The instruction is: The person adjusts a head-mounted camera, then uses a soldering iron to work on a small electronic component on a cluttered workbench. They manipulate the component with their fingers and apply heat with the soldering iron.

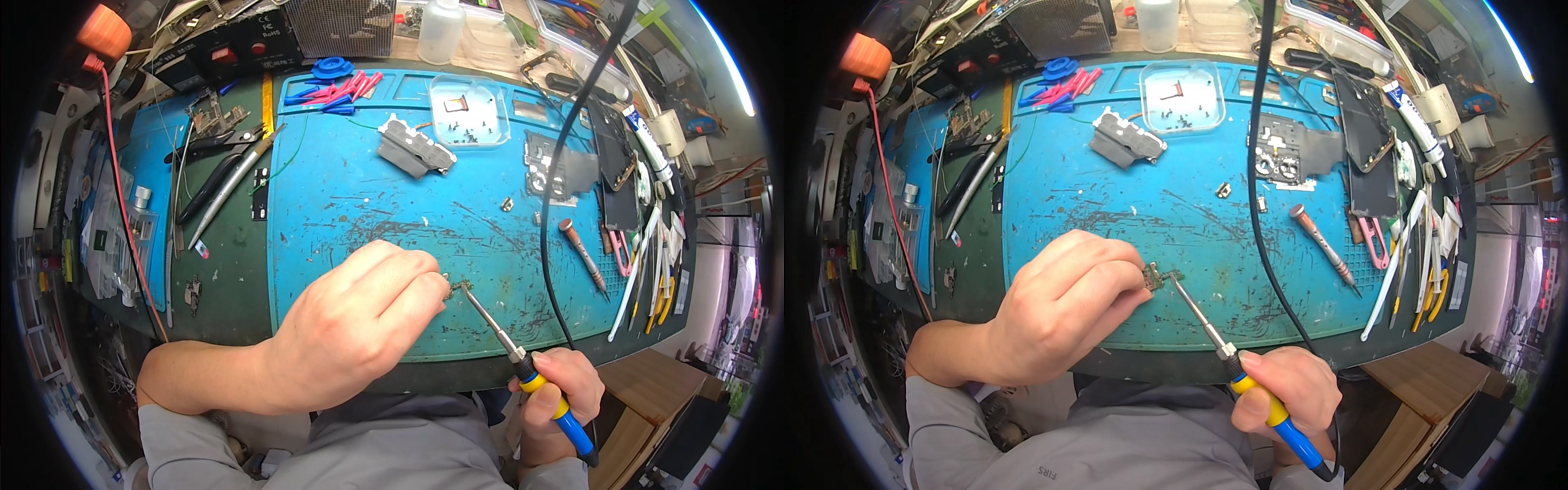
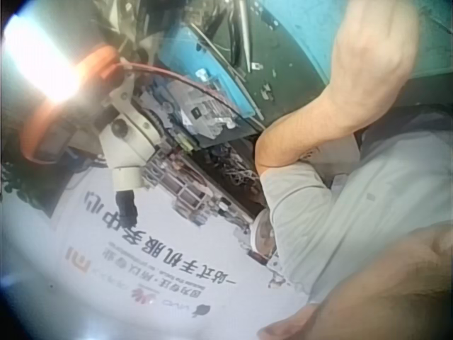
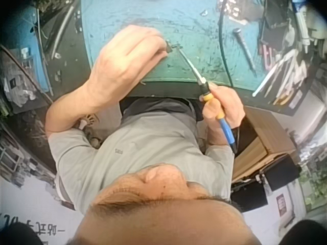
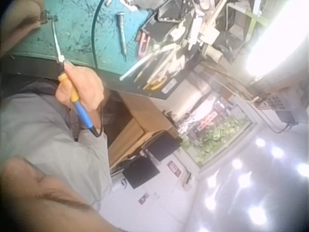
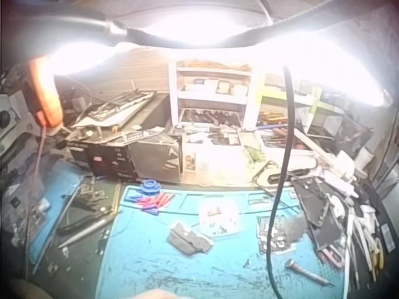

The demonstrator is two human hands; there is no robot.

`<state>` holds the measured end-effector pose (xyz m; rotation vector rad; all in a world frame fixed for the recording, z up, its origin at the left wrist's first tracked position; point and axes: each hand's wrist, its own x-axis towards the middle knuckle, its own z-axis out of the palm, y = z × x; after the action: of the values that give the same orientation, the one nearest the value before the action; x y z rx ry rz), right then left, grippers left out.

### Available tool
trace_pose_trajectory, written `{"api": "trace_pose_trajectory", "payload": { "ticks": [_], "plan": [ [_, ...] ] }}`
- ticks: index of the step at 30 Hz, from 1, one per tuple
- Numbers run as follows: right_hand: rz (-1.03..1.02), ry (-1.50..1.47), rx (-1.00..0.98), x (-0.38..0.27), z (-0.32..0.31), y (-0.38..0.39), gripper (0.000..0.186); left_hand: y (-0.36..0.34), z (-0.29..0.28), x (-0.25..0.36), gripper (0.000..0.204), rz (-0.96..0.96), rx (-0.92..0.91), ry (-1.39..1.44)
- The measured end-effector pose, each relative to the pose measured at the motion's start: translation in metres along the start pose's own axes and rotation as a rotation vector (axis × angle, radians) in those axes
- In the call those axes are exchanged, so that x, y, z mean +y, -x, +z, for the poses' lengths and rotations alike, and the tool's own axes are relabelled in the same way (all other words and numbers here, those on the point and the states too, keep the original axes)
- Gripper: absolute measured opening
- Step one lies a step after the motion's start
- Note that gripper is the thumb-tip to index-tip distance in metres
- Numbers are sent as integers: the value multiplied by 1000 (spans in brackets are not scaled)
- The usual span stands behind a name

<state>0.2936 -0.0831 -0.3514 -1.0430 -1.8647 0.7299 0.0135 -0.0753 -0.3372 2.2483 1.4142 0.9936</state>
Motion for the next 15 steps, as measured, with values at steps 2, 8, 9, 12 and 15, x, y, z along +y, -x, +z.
{"api": "trace_pose_trajectory", "payload": {
  "ticks": [2,8,9,12,15],
  "plan": [
    [-29,19,-13,0,0,-2,23,0,2,-1,33,2,4,3],
    [-43,15,-38,1,-1,-3,24,0,1,-1,33,0,-6,5],
    [-34,18,-24,0,0,-2,24,0,1,-1,33,0,-7,5],
    [-48,24,-17,1,1,-2,25,0,1,-1,33,2,-10,6],
    [-32,8,-15,1,0,-1,25,-1,0,-1,33,4,-11,11]
  ]
}}
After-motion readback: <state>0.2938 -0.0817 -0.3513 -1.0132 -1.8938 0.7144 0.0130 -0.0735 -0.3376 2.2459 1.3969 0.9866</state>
